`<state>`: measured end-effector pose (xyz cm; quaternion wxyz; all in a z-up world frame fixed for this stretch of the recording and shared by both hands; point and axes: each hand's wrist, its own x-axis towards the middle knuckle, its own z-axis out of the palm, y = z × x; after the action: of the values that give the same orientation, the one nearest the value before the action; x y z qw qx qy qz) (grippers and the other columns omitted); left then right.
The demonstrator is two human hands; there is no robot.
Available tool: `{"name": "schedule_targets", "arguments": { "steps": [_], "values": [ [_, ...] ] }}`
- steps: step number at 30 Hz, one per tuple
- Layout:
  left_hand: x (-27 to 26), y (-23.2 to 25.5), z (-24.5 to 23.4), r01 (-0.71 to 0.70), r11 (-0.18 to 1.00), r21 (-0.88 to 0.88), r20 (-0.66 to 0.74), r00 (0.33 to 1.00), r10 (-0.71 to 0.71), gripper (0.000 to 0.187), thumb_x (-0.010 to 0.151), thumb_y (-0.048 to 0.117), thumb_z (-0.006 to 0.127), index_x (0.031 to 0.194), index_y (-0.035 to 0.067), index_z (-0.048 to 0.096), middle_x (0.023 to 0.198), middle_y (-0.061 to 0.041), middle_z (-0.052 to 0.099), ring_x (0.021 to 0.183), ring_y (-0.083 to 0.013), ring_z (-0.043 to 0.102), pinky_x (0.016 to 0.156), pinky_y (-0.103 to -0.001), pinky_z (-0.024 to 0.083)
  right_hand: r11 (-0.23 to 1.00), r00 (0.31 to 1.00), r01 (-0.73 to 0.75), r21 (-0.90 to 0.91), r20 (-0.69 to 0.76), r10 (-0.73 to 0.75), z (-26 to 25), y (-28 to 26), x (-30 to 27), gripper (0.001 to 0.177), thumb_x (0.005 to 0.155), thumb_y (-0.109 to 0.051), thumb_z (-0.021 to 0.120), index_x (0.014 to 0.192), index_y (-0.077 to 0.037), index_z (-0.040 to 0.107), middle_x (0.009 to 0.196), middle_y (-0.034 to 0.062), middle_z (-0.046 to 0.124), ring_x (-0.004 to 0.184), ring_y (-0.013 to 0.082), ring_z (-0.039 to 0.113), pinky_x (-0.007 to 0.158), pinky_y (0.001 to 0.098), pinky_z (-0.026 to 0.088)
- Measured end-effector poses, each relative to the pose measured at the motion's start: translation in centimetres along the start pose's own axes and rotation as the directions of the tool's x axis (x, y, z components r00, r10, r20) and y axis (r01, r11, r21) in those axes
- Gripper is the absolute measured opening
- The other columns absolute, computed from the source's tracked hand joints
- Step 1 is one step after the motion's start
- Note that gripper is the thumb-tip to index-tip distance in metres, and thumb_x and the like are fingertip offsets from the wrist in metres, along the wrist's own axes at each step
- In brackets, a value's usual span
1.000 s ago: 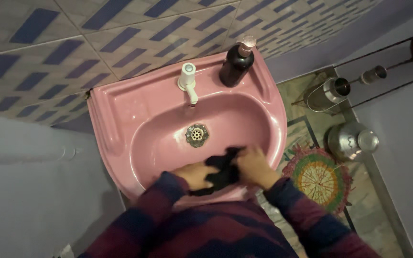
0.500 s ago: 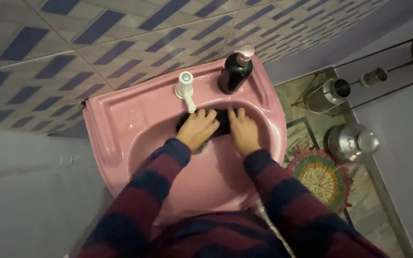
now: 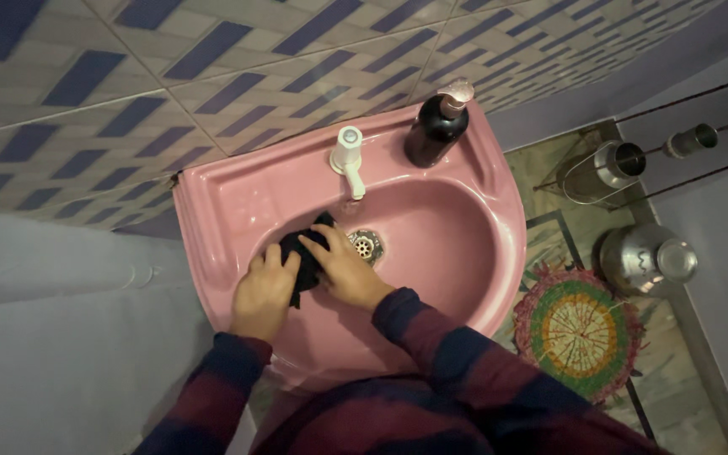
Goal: The person wipes a pink sink with a black cloth, then removes toothbrushes and toothpaste from a pink holder. They rinse the holder under running water, place the items back inside, and return the holder to the wall. Finally, they rinse their hands.
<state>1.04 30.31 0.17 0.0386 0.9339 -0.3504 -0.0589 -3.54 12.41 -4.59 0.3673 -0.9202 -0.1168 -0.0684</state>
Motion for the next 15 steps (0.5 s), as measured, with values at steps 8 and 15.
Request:
{"name": "schedule_targets", "arguments": {
  "steps": [8,15],
  "values": [
    [2.5,1.3,-0.5,-0.135,0.983,-0.121,-0.235,0.966,0.104,0.049,0.080,0.004,0.065,0.128,0.010,0.062,0.122,-0.014,0.058,0.100,-0.0328,0.063,0.078,-0.040,0.057,0.971,0.979,-0.195,-0.139,-0.078,0.186,-3.6,2.3,2.0,0.024,0.086,-0.004,0.062,0.109,-0.006,0.067,0.109,0.0163,0.065,0.103,0.0381,0.063,0.087,0.0469,0.052],
    [7.3,5.5,1.9,0.009,0.829,-0.560,-0.297,0.931,-0.211,0.042,0.081,0.008,0.074,0.122,0.013,0.066,0.119,-0.014,0.058,0.104,-0.0385,0.062,0.085,-0.049,0.053,0.668,0.535,-0.667,0.331,-0.411,0.738,-6.7,5.8,0.2,0.016,0.101,-0.017,0.062,0.110,-0.005,0.065,0.094,0.0149,0.072,0.081,0.0280,0.075,0.073,0.0351,0.055]
  ]
}}
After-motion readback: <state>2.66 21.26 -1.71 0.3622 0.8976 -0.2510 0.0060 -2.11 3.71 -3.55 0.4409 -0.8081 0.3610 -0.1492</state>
